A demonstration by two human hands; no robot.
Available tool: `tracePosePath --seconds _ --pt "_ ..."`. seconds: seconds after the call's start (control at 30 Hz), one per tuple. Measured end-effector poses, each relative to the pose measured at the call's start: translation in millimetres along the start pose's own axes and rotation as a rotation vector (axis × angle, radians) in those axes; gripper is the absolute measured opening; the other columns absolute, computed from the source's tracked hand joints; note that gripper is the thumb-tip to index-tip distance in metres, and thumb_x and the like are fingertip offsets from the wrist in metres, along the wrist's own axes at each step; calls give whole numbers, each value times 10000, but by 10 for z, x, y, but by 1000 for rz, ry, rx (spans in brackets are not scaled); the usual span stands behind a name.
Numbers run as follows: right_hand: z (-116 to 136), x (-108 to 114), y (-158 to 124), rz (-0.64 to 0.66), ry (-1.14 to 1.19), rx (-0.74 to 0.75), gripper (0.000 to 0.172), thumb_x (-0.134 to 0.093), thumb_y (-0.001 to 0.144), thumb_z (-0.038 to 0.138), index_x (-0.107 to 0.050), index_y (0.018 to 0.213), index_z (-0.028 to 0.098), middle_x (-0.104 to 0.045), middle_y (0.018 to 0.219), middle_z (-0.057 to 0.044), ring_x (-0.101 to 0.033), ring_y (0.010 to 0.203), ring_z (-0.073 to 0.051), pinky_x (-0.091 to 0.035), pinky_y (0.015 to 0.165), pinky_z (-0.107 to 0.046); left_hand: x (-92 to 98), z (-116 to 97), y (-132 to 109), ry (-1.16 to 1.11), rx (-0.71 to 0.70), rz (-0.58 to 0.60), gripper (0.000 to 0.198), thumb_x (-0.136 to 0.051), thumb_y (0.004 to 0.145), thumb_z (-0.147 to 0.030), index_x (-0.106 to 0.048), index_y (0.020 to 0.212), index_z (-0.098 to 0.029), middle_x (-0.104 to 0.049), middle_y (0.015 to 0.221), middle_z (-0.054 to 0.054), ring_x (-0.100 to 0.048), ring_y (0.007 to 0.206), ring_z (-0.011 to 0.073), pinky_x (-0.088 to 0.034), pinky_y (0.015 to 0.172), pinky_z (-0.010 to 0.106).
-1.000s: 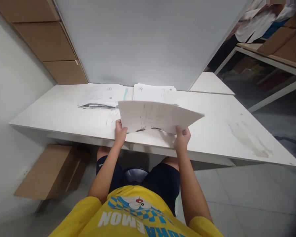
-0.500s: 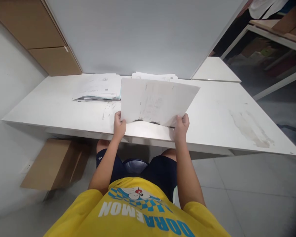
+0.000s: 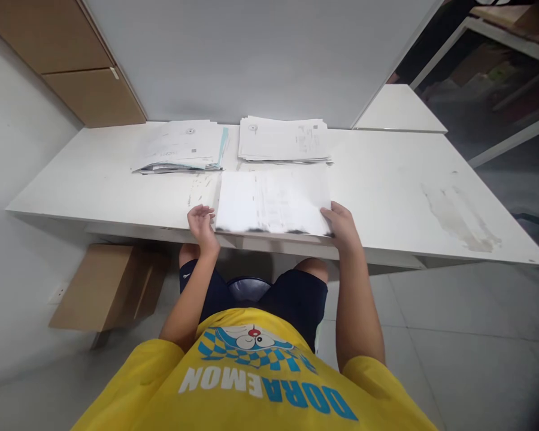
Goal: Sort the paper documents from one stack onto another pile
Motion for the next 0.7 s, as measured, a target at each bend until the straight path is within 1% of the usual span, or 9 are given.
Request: tracePosePath --seconds 0.07,0.1,0.2,0.27,0.33,0.5,0.7 --pt "-41 151 -110 8 20 -75 312 -719 629 369 -655 873 184 -713 745 -36 -658 735 -228 -474 620 -298 147 -50 -135 31 -66 -32 227 -591 860 -319 -536 1053 -213 -606 1020 66 -648 976 188 -532 873 329" --pt "-51 216 -156 6 23 -104 320 -731 622 370 -661 872 183 -718 738 -38 -661 717 -229 -468 596 -295 191 -72 -207 78 -102 -20 219 -589 874 -333 -544 1049 -209 -608 1020 70 -644 976 190 -534 868 331" --pt "-48 330 -227 -13 12 -164 314 -744 593 360 -660 839 183 -712 695 -27 -649 643 -210 -450 539 -280 213 -145 -415 259 -228 97 205 -571 924 -370 -593 1033 -198 -613 1035 84 -625 999 204 -530 904 364" --pt "-23 349 -234 -26 -6 -185 297 -741 576 355 -645 805 193 -699 664 -16 -640 617 -202 -444 516 -275 194 -203 -536 343 -313 177 197 -547 954 -371 -620 1012 -198 -619 1033 87 -620 1020 218 -520 942 399" --pt "-5 338 -247 -25 -36 -201 283 -735 569 357 -636 785 204 -690 648 -12 -639 611 -203 -446 504 -275 192 -258 -625 403 -372 223 192 -524 974 -359 -634 983 -202 -634 1018 86 -624 1025 228 -513 955 423" --pt "-74 315 -401 -21 -77 -208 270 -732 571 386 -645 764 218 -689 646 -19 -643 614 -213 -474 517 -294 270 -333 -736 506 -404 239 230 -510 982 -378 -654 914 -211 -664 972 83 -647 969 232 -526 901 426" --pt "-220 405 -550 -107 -87 -184 301 -726 563 441 -643 744 215 -697 643 -26 -656 654 -232 -479 528 -297 305 -365 -787 515 -421 247 208 -493 996 -343 -644 945 -210 -664 986 83 -647 965 220 -531 874 403"
Point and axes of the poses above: each hand's wrist, its own y-axis towards the middle knuckle, its own x-axis out of the back of the hand, z = x × y, the point moved 9 cm from there along y, towards the middle knuckle
